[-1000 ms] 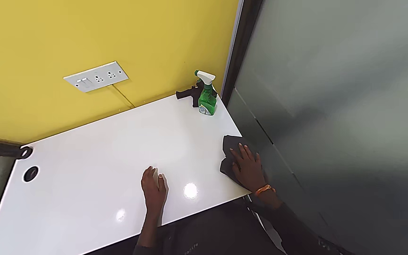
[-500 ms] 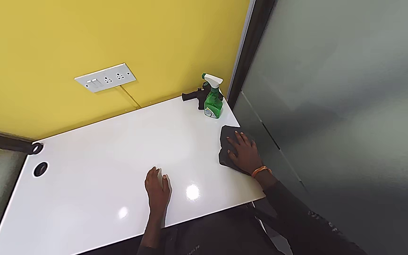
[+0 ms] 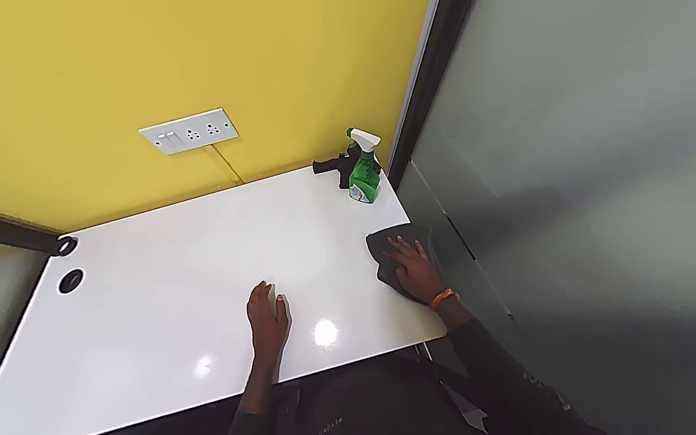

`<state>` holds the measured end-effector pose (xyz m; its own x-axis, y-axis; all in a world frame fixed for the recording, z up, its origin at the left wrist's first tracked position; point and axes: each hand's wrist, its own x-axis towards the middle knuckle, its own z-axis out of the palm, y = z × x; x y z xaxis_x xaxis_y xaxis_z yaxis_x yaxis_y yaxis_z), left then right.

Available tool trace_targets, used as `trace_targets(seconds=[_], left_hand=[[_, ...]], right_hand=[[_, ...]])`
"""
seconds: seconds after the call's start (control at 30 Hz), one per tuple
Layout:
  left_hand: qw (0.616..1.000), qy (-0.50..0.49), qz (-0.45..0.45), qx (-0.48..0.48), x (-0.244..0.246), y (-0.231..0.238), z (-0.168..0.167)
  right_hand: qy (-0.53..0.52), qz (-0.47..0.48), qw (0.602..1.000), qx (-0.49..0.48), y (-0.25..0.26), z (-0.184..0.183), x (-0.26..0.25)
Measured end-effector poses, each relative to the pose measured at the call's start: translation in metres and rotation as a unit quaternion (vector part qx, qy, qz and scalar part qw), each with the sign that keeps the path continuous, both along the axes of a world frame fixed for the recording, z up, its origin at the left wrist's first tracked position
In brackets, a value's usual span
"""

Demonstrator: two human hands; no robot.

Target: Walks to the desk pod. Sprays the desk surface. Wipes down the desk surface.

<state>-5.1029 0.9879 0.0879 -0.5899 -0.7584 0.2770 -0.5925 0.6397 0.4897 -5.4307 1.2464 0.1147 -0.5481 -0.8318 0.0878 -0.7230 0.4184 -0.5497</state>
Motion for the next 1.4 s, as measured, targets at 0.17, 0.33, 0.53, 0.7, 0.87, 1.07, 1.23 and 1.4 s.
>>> trace_targets(seconds=[0.17,0.33,0.53,0.7,0.87,1.07,1.23,1.4], left_hand=[[1.000,0.010,0.001,0.004,0.001,0.000,0.000],[1.000,0.001,0.003,0.008,-0.001,0.000,0.001],[1.000,-0.004,0.003,-0.002,-0.002,0.000,0.002],[1.000,-0.001,0.003,-0.002,-0.001,-0.001,0.000],[1.000,-0.002,0.005,-0.004,0.000,-0.001,-0.001],[1.000,-0.001,0.009,0.000,0.000,0.000,-0.001],[1.000,-0.006,0.011,0.013,-0.001,0.000,0.002],[1.000,-0.010,0.009,0.006,-0.002,0.000,0.003]], right_hand=[[-0.033,0.070,0.996,-0.034,0.035,-0.005,0.047],[-0.027,0.115,0.992,-0.043,0.036,-0.012,0.069],[-0.042,0.146,0.988,-0.015,-0.001,-0.005,0.055],[-0.045,0.158,0.986,-0.008,-0.048,-0.002,0.038],[-0.052,0.151,0.987,0.024,-0.076,0.004,0.034],[-0.093,0.211,0.973,0.014,-0.044,0.011,0.048],[-0.139,0.291,0.946,0.004,0.020,0.010,0.050],[-0.155,0.286,0.945,0.021,0.034,0.015,0.049]])
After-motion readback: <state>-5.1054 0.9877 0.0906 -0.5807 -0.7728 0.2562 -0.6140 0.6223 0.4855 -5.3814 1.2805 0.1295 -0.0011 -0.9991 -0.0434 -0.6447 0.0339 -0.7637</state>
